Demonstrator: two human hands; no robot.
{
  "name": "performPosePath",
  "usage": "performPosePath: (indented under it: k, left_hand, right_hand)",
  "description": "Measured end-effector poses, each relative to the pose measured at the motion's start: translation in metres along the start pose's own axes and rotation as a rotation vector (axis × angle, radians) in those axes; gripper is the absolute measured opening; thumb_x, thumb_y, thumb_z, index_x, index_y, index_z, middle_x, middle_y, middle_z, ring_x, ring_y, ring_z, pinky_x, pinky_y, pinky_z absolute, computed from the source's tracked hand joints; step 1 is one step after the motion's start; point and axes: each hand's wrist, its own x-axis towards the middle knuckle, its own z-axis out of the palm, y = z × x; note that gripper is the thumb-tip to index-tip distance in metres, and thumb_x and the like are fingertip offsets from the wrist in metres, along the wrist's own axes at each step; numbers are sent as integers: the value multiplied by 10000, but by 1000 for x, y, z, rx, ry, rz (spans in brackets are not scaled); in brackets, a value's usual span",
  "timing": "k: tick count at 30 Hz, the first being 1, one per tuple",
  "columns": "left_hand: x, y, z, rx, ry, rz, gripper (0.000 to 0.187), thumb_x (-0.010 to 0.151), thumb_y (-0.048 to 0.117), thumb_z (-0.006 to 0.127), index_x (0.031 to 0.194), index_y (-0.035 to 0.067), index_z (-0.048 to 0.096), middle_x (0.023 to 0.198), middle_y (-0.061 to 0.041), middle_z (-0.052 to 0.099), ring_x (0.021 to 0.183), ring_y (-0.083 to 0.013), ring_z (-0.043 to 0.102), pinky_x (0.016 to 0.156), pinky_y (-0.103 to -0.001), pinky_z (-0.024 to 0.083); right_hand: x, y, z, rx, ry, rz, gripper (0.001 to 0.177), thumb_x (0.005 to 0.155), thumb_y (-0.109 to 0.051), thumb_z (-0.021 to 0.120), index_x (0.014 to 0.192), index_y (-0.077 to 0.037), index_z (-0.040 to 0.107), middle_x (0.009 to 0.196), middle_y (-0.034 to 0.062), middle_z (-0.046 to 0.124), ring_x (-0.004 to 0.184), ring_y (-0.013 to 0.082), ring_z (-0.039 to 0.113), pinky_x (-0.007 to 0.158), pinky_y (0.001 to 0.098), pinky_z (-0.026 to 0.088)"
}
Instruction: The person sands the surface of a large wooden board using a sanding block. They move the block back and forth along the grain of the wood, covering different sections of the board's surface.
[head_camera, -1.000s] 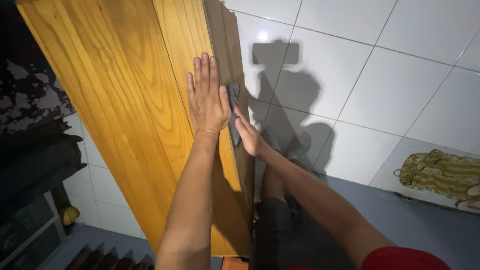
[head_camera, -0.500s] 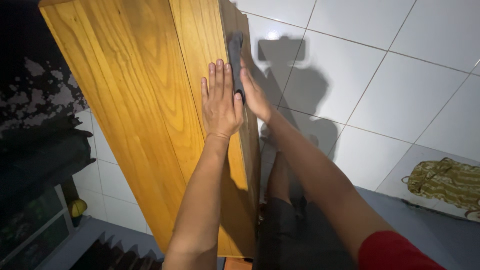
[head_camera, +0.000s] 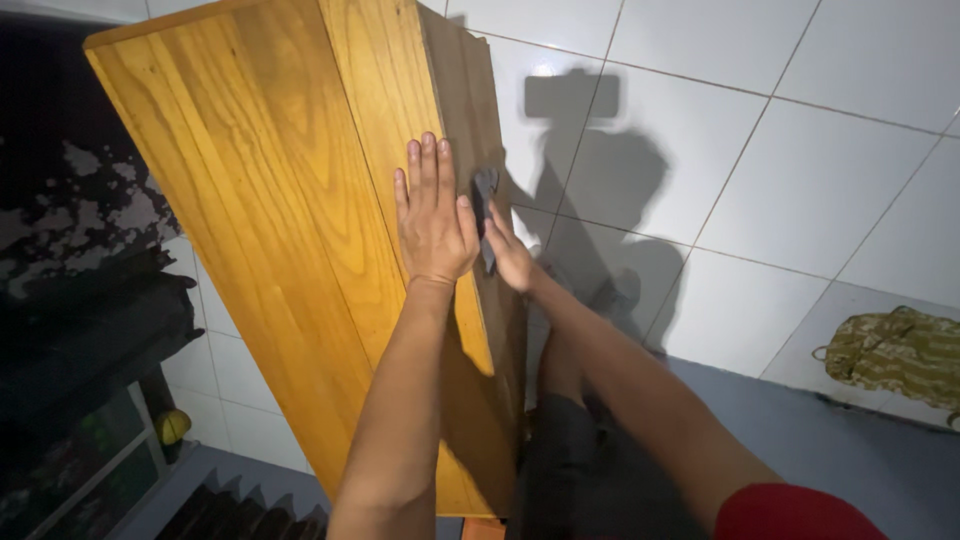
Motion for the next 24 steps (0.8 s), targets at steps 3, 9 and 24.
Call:
performPosePath:
  k: [3,9,24]
  left_hand:
    - [0,-1,1,12,5,5,693,995,230,437,1643,43,275,1725,-134,235,1613,-309,179,1316,-508,130]
    - [1,-1,2,-4,24,17,713,979,248,461,1633,29,279,1713,-144,243,1602,-321,182,1307,-520,129]
    - [-3,-4,3,-68,17,1,651,1031,271,361,1634,32,306,1722,-142,252,1618,-315,181,1320,-519,110]
  right_hand:
    - [-21,-12,10,13,28,64,635,1115,-347,337,1623,6,192,1724,137,174,1597,220,127,1276,319,121]
    - [-66,-61,18,81,14,-95,572,1136,-260,324,1619,27,220,1738,147,157,1609,235,108,1288,343,100]
    - [19,-98,-2,15,-42,-303,611,1167,-317,292,1658,10,132,1765,133,81,1638,233,62,1329,350,80]
